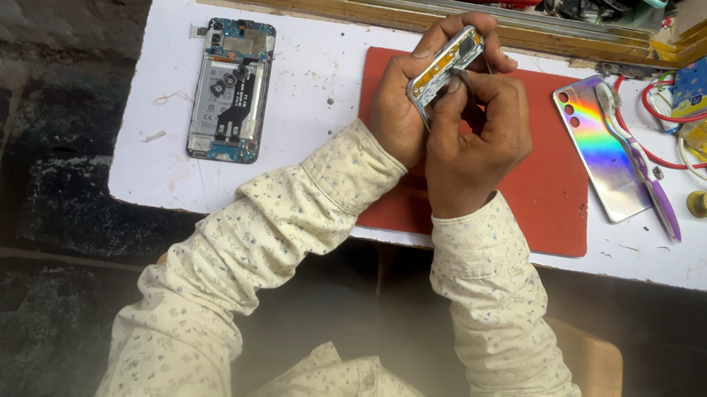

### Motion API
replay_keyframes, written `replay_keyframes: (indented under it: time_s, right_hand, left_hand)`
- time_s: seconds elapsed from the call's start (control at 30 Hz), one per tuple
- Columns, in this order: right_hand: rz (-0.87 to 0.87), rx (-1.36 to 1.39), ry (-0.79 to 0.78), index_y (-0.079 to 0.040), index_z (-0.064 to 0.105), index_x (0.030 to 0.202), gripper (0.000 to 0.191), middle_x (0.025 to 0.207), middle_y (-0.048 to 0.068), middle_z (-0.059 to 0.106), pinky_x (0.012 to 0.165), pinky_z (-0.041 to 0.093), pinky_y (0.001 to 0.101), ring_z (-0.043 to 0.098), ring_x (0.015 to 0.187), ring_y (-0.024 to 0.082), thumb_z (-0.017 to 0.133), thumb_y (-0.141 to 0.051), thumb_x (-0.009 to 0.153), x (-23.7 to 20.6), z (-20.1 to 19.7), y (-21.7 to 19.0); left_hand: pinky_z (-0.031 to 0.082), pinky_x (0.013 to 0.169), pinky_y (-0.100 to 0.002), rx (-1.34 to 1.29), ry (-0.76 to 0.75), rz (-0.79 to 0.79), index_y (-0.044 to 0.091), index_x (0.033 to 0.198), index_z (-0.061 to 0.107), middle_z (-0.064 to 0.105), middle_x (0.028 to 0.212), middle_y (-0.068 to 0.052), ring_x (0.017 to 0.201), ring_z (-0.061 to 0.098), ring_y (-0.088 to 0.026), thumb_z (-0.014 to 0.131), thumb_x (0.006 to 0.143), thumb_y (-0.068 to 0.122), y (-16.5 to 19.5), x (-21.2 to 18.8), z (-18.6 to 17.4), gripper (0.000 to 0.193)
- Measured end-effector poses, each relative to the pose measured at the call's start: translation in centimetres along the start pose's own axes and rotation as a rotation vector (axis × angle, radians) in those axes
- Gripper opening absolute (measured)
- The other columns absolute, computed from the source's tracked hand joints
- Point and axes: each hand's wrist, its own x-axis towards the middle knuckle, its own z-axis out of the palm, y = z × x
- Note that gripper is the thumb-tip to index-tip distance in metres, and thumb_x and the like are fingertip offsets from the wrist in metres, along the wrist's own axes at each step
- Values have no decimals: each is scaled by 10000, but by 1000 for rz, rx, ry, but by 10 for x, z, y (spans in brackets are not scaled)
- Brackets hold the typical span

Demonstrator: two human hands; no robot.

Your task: The person sits at a repair bench and disassembles a smartphone, prying the mid-frame away from the display assembly and working around the edges with a small metal pry tool by hand. A second disassembled phone lies on the bench beside the red mat throughout the clip.

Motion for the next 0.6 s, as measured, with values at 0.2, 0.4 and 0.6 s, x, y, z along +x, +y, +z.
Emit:
replay_keyframes:
  time_s: [0.2,0.4,0.6]
  right_hand:
    - [199,464,12,24,579,1084,17,1030,65,661,843,612,286,700,899,129,591,26,1072,-3,-7,12]
    - [-82,-92,25,33,554,1104,56,1183,122,620,918,497,258,565,1030,127,582,-6,1133,14,-35,43]
    - [356,315,-148,-18,535,1068,64,940,36,646,753,550,245,630,829,100,583,-58,1082,17,-47,71]
  left_hand:
    - [458,907,-382,76,85,-49,40,1457,481,643,1260,-198,1084,568,-265,392,961,392,3,4,-6,614]
    - [460,1186,-384,163,22,6,14,1441,512,635,1375,-195,1350,580,-264,366,1028,349,9,9,-13,552]
    - [478,1139,-360,321,69,-64,3,1475,523,635,1438,-185,1356,607,-240,343,1036,274,15,14,-18,546]
